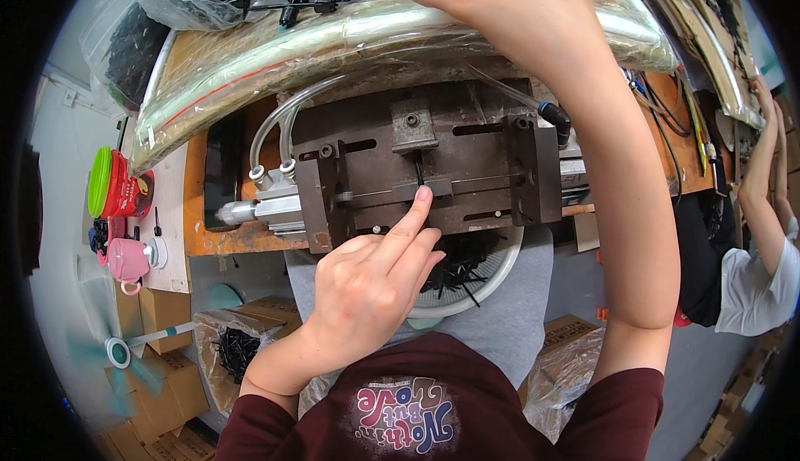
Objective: Using a pneumatic jig to assemble small black plastic components at a workshop workbench.
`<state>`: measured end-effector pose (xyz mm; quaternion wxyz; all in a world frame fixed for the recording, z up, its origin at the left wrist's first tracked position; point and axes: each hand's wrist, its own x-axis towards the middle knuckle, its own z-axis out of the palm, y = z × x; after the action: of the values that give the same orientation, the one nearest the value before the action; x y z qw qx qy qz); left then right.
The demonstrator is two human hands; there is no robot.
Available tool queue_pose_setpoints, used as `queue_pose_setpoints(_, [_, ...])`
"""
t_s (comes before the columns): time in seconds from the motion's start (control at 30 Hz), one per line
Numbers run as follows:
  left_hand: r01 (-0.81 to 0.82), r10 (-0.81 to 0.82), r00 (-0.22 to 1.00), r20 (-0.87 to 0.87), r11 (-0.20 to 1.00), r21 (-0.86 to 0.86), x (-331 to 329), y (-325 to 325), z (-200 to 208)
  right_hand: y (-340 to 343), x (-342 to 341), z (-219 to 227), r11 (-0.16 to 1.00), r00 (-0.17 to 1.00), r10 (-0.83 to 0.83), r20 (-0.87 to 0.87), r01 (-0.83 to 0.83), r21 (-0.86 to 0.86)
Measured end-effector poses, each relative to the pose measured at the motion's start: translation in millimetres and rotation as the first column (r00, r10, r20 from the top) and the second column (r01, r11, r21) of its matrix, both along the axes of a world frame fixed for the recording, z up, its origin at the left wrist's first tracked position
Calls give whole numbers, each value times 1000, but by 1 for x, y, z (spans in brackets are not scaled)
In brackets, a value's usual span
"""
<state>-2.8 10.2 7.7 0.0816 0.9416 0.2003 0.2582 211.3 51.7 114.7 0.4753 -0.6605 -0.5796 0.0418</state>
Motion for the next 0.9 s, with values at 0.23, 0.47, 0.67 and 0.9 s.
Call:
queue_pose_setpoints(0.23, [19,19,970,242,988,-151,-1,5,17,-63,-8,-26,967,827,225,-515,-256,10])
queue_pose_setpoints(0.47, [130,-78,904,420,987,-98,1,10,20,-111,-48,-70,960,698,165,-697,-276,-49])
queue_pose_setpoints(0.67, [125,-9,927,376,950,-285,-17,-11,16,-116,-51,-64,999,960,20,-279,-26,-19])
queue_pose_setpoints(0.9, [35,-29,989,145,998,-43,-4,-4,-8,-117,-41,-59,1000,939,-24,-344,20,-14])
